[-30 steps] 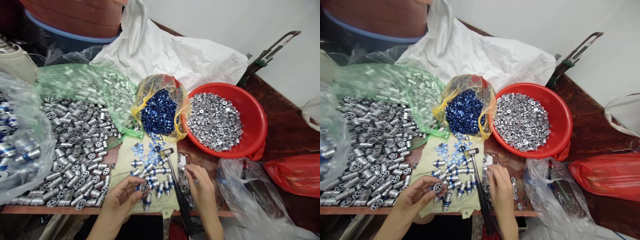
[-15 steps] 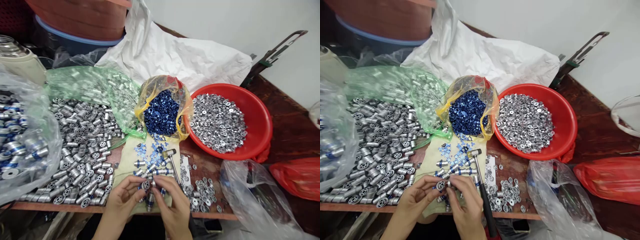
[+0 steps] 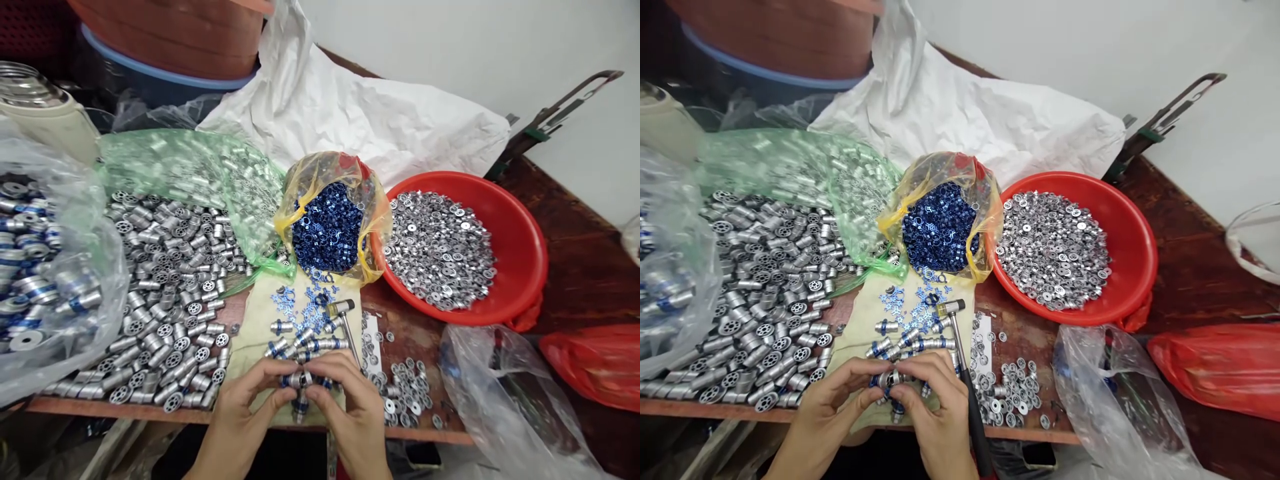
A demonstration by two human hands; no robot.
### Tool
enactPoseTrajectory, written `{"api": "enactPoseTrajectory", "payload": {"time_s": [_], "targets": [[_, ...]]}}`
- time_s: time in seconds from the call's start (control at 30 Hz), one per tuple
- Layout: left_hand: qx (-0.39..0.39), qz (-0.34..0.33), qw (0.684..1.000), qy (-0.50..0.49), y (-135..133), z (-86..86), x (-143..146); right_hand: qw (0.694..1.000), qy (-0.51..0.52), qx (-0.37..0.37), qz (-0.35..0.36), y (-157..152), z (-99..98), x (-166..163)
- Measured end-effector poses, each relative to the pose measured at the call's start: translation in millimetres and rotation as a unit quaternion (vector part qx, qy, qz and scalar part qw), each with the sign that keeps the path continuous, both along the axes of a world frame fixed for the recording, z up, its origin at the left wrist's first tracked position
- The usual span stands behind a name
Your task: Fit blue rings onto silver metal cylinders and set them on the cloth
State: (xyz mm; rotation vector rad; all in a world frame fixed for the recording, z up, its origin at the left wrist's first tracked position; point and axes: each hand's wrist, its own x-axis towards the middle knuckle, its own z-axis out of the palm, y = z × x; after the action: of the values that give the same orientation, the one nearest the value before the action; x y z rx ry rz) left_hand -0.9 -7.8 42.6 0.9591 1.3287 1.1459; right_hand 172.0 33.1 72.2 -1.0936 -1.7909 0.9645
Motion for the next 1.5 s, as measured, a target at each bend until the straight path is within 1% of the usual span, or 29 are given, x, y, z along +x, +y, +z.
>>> {"api": "enactPoseTrajectory", "payload": {"time_s": [0.07,0.17,0.23,0.3,0.37,0.43,0.5,0.57,0.6,0.63,0.67,0.7,0.73,0.77,0.8,0.87,0.9,0.93,0.97,1.03,1.1,1.2,1.3,1.4,1.5], "targets": [[0.007,-0.003,1.0,0.023,-1,1.9,-1,0.999,-0.022,0.034,-0.002,-2,0.7,0],[-0.003,0.001,1.0,0.029,0,5.8,-1,0.987,-0.086,0.136,0.0,-7,1.7,-2],[-0.019,0.011,1.0,-0.005,-1,7.6,0,0.97,-0.144,0.193,0.018,-12,0.0,-5],[-0.039,0.011,0.998,-0.049,-4,7.4,4,0.955,-0.184,0.23,0.021,-18,-6.6,-8],[-0.062,0.003,0.994,-0.086,-10,5.2,9,0.95,-0.19,0.246,-0.016,-26,-18.2,-12],[-0.08,-0.015,0.991,-0.106,-18,2.3,11,0.953,-0.179,0.237,-0.057,-36,-30.7,-16],[-0.087,-0.042,0.99,-0.104,-24,0.3,9,0.956,-0.174,0.223,-0.074,-43,-37.6,-19],[-0.079,-0.062,0.993,-0.068,-23,-0.5,2,0.954,-0.181,0.233,-0.055,-43,-34.5,-19],[-0.067,-0.051,0.996,-0.027,-19,-0.9,-3,0.95,-0.196,0.24,-0.034,-37,-29.4,-17],[-0.045,-0.02,0.998,0.032,-14,-1.7,-9,0.944,-0.219,0.245,-0.014,-28,-22.8,-14],[-0.013,0.02,0.994,0.109,-7,-3.0,-15,0.937,-0.249,0.246,-0.005,-15,-15.8,-10],[0.025,0.06,0.978,0.197,1,-4.9,-20,0.925,-0.289,0.246,0.004,2,-9.3,-6],[0.068,0.089,0.952,0.285,8,-7.1,-24,0.914,-0.323,0.245,-0.029,21,-4.2,-3],[0.106,0.093,0.922,0.36,15,-9.4,-29,0.899,-0.361,0.24,-0.063,43,-1.0,0],[0.14,0.08,0.895,0.417,21,-11.2,-32,0.881,-0.403,0.239,-0.065,64,0.2,1],[0.186,0.049,0.848,0.494,32,-11.8,-41,0.87,-0.428,0.237,-0.059,104,-2.7,-4],[0.191,0.044,0.828,0.525,37,-10.3,-46,0.867,-0.436,0.236,-0.051,120,-5.9,-8],[0.179,0.045,0.804,0.565,43,-7.5,-52,0.865,-0.44,0.235,-0.046,133,-9.6,-14],[0.151,0.046,0.778,0.609,50,-4.0,-59,0.862,-0.447,0.234,-0.041,143,-13.1,-20],[0.072,0.037,0.714,0.696,67,3.1,-73,0.858,-0.456,0.233,-0.033,155,-18.1,-29],[0.037,0.014,0.678,0.734,82,7.8,-83,0.858,-0.456,0.233,-0.025,158,-18.6,-33],[0.037,-0.011,0.665,0.746,94,8.2,-86,0.865,-0.441,0.238,-0.022,150,-11.9,-28],[0.047,-0.016,0.661,0.749,94,4.3,-81,0.877,-0.413,0.244,-0.012,129,-2.8,-14],[0.063,0.0,0.673,0.737,90,1.9,-81,0.891,-0.377,0.252,0.006,100,3.5,1],[0.096,0.025,0.698,0.709,77,6.0,-85,0.921,-0.306,0.241,0.014,67,6.6,15]]}}
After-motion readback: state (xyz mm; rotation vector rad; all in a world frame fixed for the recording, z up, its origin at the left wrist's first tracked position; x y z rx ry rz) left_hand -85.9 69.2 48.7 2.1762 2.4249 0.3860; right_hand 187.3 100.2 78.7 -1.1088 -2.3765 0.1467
